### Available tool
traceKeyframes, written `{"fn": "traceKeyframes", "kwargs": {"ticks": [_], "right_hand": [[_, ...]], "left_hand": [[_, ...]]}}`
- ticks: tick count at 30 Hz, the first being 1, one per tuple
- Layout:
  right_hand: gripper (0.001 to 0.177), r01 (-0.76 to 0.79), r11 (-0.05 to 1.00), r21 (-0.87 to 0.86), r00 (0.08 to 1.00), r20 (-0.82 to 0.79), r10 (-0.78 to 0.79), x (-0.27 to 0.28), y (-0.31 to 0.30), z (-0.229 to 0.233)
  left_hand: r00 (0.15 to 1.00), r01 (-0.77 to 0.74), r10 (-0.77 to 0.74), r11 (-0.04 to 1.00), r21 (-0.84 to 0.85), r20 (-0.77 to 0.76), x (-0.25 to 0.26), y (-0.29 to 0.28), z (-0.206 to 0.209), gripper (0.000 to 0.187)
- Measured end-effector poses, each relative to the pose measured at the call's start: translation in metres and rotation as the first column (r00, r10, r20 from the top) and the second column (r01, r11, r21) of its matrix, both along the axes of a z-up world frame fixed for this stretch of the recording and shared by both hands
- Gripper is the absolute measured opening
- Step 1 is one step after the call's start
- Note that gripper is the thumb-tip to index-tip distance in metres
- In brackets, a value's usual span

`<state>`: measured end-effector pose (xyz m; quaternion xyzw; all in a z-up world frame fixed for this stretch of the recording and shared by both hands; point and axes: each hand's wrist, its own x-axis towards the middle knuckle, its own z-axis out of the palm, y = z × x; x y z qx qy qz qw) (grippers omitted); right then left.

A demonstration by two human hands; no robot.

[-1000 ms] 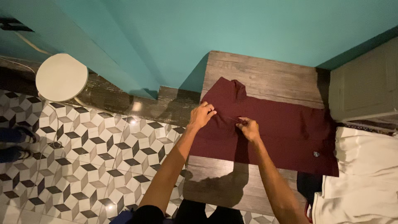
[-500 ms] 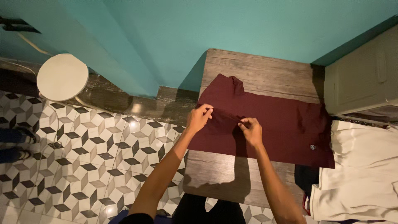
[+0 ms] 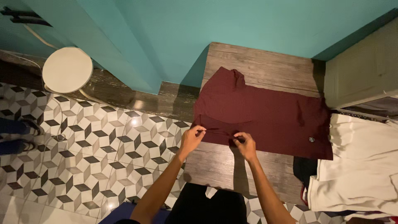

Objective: The person picks up a maroon shirt from a table, spreads it out, and folds it into a small rectangle before placing it inside a cabinet.

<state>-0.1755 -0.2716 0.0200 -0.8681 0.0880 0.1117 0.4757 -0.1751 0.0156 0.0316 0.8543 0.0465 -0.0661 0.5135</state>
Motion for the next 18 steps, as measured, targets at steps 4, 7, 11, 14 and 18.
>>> {"fn": "traceKeyframes", "kwargs": {"ticks": [4, 7, 11, 14, 18], "right_hand": [[0.038, -0.041, 0.999, 0.016, 0.997, -0.063, 0.042, -0.001, -0.002, -0.007], [0.041, -0.097, 0.993, -0.061, 0.992, -0.083, 0.092, 0.001, -0.005, -0.014], [0.039, -0.087, 0.995, -0.057, 0.993, -0.080, 0.083, 0.005, -0.005, -0.020], [0.034, 0.021, 0.998, 0.065, 0.987, -0.159, -0.011, 0.012, -0.005, -0.019], [0.033, 0.208, 0.939, 0.273, 0.943, -0.309, -0.119, 0.023, -0.009, -0.020]], "left_hand": [[0.993, 0.024, -0.020, 0.999, 0.027, -0.120, -0.011, 0.002, -0.009, 0.019], [0.996, -0.002, 0.004, 1.000, 0.025, -0.093, -0.014, -0.001, -0.013, 0.022], [0.985, -0.036, 0.047, 0.997, 0.067, -0.169, -0.009, -0.007, -0.008, 0.026], [0.980, -0.057, 0.068, 0.996, 0.065, -0.187, 0.001, -0.011, -0.012, 0.028], [0.986, -0.076, 0.083, 0.995, 0.059, -0.142, 0.020, -0.012, -0.037, 0.031]]}}
